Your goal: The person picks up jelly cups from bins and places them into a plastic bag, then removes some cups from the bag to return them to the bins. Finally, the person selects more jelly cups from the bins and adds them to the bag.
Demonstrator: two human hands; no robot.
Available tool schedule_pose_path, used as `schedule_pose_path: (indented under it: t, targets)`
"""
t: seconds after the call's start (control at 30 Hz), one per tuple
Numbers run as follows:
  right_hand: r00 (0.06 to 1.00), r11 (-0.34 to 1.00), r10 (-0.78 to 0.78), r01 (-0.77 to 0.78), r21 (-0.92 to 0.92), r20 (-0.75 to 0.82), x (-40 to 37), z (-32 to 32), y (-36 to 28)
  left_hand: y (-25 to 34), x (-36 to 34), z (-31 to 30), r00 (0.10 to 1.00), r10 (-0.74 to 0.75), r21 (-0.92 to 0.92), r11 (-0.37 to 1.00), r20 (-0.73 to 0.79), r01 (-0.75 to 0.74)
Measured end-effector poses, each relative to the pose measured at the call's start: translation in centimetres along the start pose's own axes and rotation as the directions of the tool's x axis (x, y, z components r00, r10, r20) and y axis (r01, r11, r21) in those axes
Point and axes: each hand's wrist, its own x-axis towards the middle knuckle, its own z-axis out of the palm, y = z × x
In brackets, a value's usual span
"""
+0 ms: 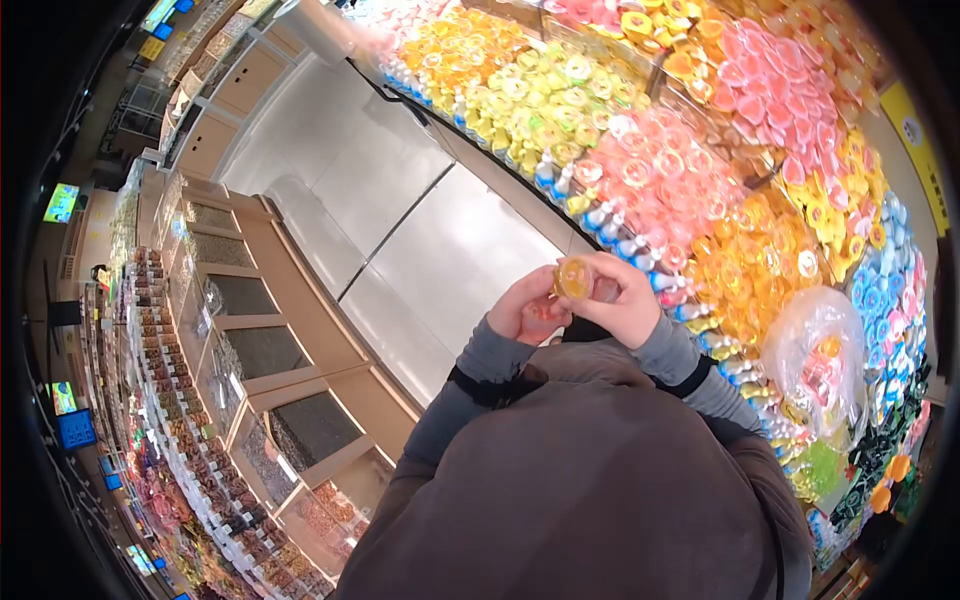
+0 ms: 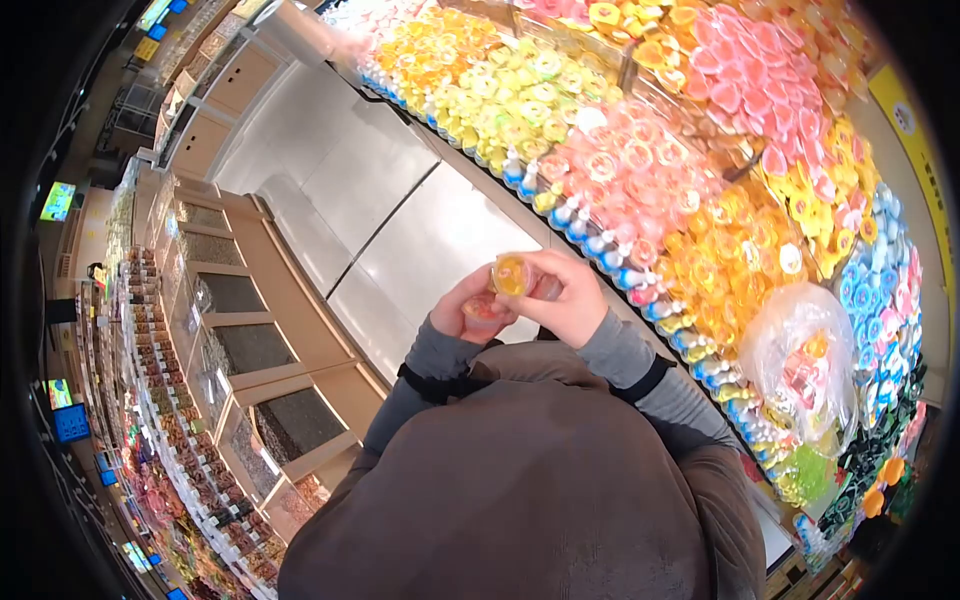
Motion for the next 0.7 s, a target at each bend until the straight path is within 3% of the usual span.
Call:
schedule_pose_path:
  t: [0.03, 0.07, 0.17, 0.2, 0.3, 0.33, 0.43, 0.47, 0.6, 0.7]
  targets:
    - [0.999, 0.989, -0.045, 0.045, -0.142, 0.003, 0.7, 0.2, 0.3, 0.8, -0.1, -0.3, 1.0, 0.01, 0.032, 0.999, -0.028, -0.009]
    - [1.0, 0.999, 0.013, -0.013, -0.031, -0.003, 1.5, 0.7, 0.7, 1.6, -0.1, -1.1, 1.0, 0.017, 0.059, 0.998, -0.004, -0.016]
    - [0.999, 0.998, -0.029, 0.031, -0.05, 0.029, 4.6, 1.3, 2.4, 3.6, 0.6, -4.4, 0.998, 0.032, 0.146, 0.989, 0.059, -0.04]
    - [0.996, 0.995, -0.085, 0.085, -0.058, 0.002, 6.0, 1.8, 2.9, 4.4, 0.8, -4.7, 0.992, 0.11, 0.16, 0.982, -0.061, -0.099]
    - [0.991, 0.984, 0.13, -0.126, 0.128, -0.022, 10.7, 2.9, 4.1, 7.9, 1.7, -5.4, 0.874, 0.435, 0.549, 0.795, -0.218, -0.258]
    - [0.987, 0.975, 0.163, -0.163, 0.149, 0.01, 12.7, 3.2, 4.8, 9.4, 1.9, -5.2, 0.877, 0.416, 0.529, 0.813, -0.239, -0.241]
    - [0.993, 0.928, 0.027, 0.017, -0.373, 0.112, 18.7, 3.4, 5.7, 12.9, 4.2, -6.0, 0.845, 0.521, 0.802, 0.553, -0.122, -0.226]
    - [0.993, 0.924, 0.028, 0.018, -0.383, 0.114, 20.8, 3.8, 5.8, 14.1, 5.1, -7.4, 0.869, 0.467, 0.824, 0.549, -0.165, -0.139]
    - [0.997, 0.909, 0.032, -0.002, -0.418, 0.066, 27.5, 4.7, 6.0, 20.4, 9.1, -10.2, 0.821, 0.556, 0.894, 0.424, -0.132, -0.143]
    - [0.997, 0.897, 0.078, -0.063, -0.438, 0.016, 31.8, 4.3, 5.4, 25.7, 11.6, -12.3, 0.867, 0.413, 0.85, 0.525, -0.28, 0.024]
